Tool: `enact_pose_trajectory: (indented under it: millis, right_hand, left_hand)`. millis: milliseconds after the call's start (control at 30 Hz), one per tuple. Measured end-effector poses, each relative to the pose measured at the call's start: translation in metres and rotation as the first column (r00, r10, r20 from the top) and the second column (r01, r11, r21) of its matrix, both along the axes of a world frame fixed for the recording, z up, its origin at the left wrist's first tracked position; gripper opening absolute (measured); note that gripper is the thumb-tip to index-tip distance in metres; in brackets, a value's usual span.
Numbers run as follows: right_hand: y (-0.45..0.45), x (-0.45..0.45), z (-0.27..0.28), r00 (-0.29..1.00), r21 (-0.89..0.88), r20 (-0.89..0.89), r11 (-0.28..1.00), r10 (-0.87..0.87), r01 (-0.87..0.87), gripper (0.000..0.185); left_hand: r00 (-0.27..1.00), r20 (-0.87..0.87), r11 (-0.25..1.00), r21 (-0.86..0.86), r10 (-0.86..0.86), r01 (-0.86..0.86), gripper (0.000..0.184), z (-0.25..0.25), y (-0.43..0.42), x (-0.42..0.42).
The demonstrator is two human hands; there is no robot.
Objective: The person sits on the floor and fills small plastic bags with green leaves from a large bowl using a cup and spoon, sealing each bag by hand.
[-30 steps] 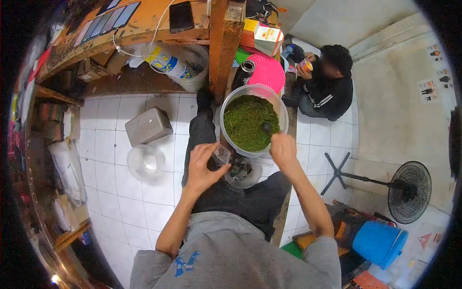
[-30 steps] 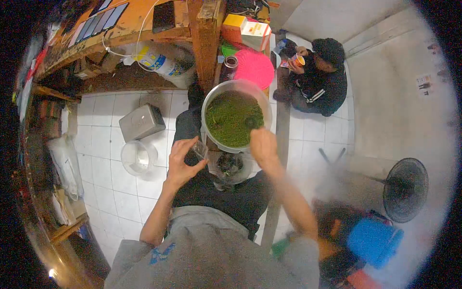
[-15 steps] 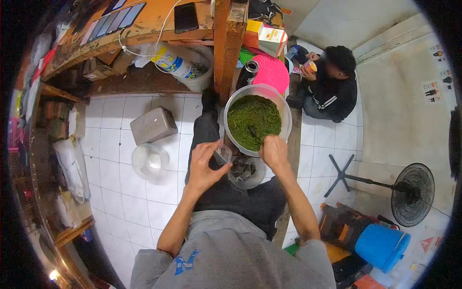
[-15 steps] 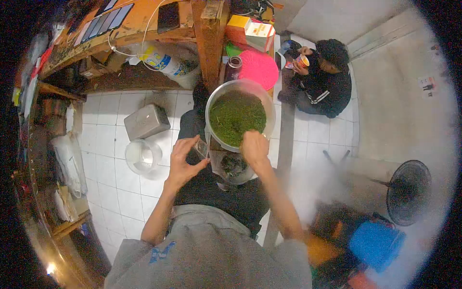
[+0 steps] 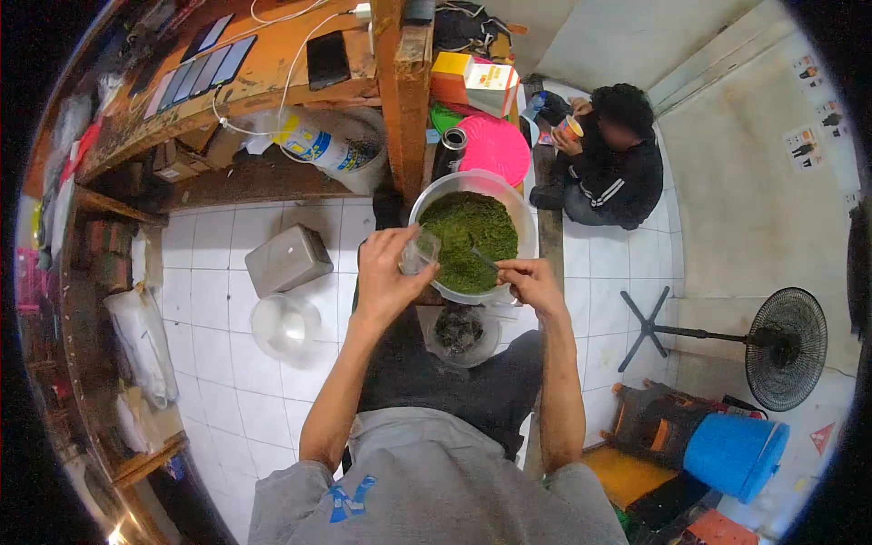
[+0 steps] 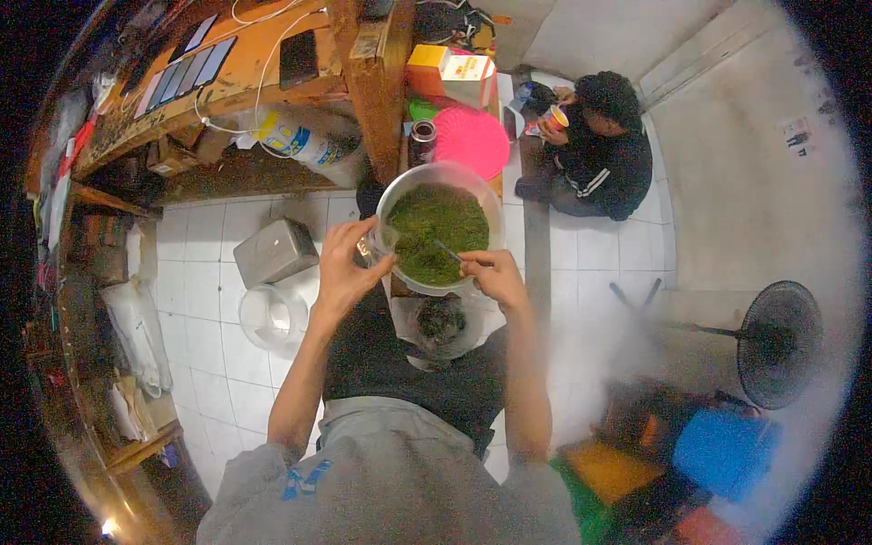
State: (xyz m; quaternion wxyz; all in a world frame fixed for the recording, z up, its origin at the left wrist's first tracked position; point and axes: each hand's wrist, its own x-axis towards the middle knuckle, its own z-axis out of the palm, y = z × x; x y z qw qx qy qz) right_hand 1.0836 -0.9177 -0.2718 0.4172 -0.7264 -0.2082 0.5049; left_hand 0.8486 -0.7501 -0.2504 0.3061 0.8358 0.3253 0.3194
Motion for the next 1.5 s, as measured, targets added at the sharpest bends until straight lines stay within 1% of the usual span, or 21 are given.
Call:
enact_pose_trajectory:
  millis: [133,233,267,333,367,500,600,667,700,733,800,867,933,1000,1067,1133,1167,1200,1267,1300,1500]
  right_hand:
    - [-0.011,0.004,0.034,0.987,0.079,0.070,0.987,-0.148,0.142,0.027]
    - [-0.017,-0.004,0.031,0.885,0.280,0.432,0.959,-0.172,0.050,0.025]
    - [-0.017,-0.012,0.035,0.882,0.281,0.437,0.958,-0.176,0.052,0.025]
    - [-0.017,-0.028,0.048,0.702,0.242,0.690,0.970,-0.179,0.009,0.025]
    - [-0.017,-0.033,0.051,0.649,0.218,0.744,0.976,-0.159,-0.010,0.026]
    - [-0.019,-0.049,0.060,0.612,0.257,0.759,0.966,-0.222,0.032,0.028]
    - [-0.021,-0.041,0.043,0.562,0.283,0.799,0.958,-0.215,-0.036,0.027]
    - [-0.019,-0.033,0.036,0.576,0.345,0.771,0.938,-0.273,-0.017,0.027]
    - [-0.018,-0.029,0.034,0.688,0.189,0.710,0.982,-0.151,0.020,0.025]
    - [-0.013,-0.029,0.034,0.687,0.191,0.711,0.981,-0.150,0.017,0.025]
    - [0.002,-0.031,0.036,0.463,0.237,0.867,0.969,-0.182,-0.063,0.020]
    - [0.025,-0.042,0.043,0.507,0.299,0.835,0.950,-0.212,-0.095,0.019]
    - [0.042,-0.047,0.040,0.548,0.359,0.799,0.927,-0.247,-0.105,0.017]
    - [0.054,-0.043,0.017,0.454,0.268,0.880,0.935,-0.140,-0.230,0.016]
    - [0.060,-0.039,0.022,0.488,0.316,0.853,0.928,-0.186,-0.197,0.016]
    - [0.048,-0.039,0.032,0.550,0.335,0.809,0.931,-0.207,-0.142,0.015]
    - [0.044,-0.037,0.037,0.598,0.359,0.778,0.918,-0.194,-0.170,0.014]
    - [0.040,-0.038,0.042,0.597,0.355,0.779,0.920,-0.194,-0.164,0.014]
    - [0.029,-0.042,0.056,0.703,0.427,0.676,0.895,-0.222,-0.128,0.015]
    - [0.023,-0.046,0.065,0.702,0.422,0.677,0.898,-0.221,-0.123,0.015]
    - [-0.010,-0.057,0.074,0.738,0.515,0.569,0.857,-0.361,0.022,0.018]
  left_hand:
    - [0.998,-0.028,0.999,0.005,-0.047,0.047,0.059,0.002,-0.001,0.043]
    - [0.998,-0.055,0.999,0.007,-0.037,0.038,0.058,-0.015,-0.008,0.072]
    - [0.998,-0.049,0.999,0.009,-0.041,0.042,0.058,-0.018,-0.010,0.078]
    - [0.998,-0.021,0.997,-0.063,-0.057,0.055,0.059,-0.024,-0.013,0.087]
    - [0.998,-0.018,0.997,-0.062,-0.057,0.056,0.059,-0.026,-0.014,0.090]
    - [0.999,-0.021,0.997,-0.066,-0.039,0.038,0.060,-0.032,-0.017,0.088]
    - [0.999,0.010,0.997,-0.070,-0.032,0.033,0.060,-0.035,-0.016,0.085]
    - [1.000,0.023,0.998,-0.058,-0.015,0.016,0.059,-0.040,-0.014,0.081]
    - [0.999,0.042,0.997,-0.079,-0.013,0.016,0.060,-0.042,-0.014,0.080]
    - [0.998,0.063,0.995,-0.100,-0.012,0.018,0.061,-0.043,-0.014,0.081]
    - [0.995,0.095,0.998,-0.062,0.008,-0.002,0.062,-0.046,-0.015,0.082]
    - [0.992,0.123,0.999,-0.030,0.028,-0.024,0.063,-0.052,-0.017,0.082]
    - [0.994,0.106,1.000,0.029,0.008,-0.011,0.075,-0.060,-0.021,0.084]
    - [0.995,0.096,0.999,0.039,0.009,-0.013,0.083,-0.051,-0.029,0.085]
    - [0.995,0.092,0.998,0.057,0.030,-0.035,0.092,-0.040,-0.022,0.083]
    - [0.978,0.206,0.972,-0.226,-0.021,0.068,0.105,-0.036,-0.022,0.070]
    - [0.938,0.345,0.944,-0.296,-0.034,0.143,0.086,-0.035,-0.020,0.069]
    - [0.938,0.346,0.942,-0.300,-0.038,0.149,0.086,-0.033,-0.017,0.069]
    - [0.851,0.509,0.641,-0.612,-0.130,0.464,0.054,-0.026,-0.012,0.067]
    - [0.870,0.464,0.719,-0.547,-0.165,0.428,0.027,-0.030,-0.014,0.069]
    - [0.863,0.490,0.640,-0.626,-0.123,0.447,0.016,-0.006,-0.042,0.065]
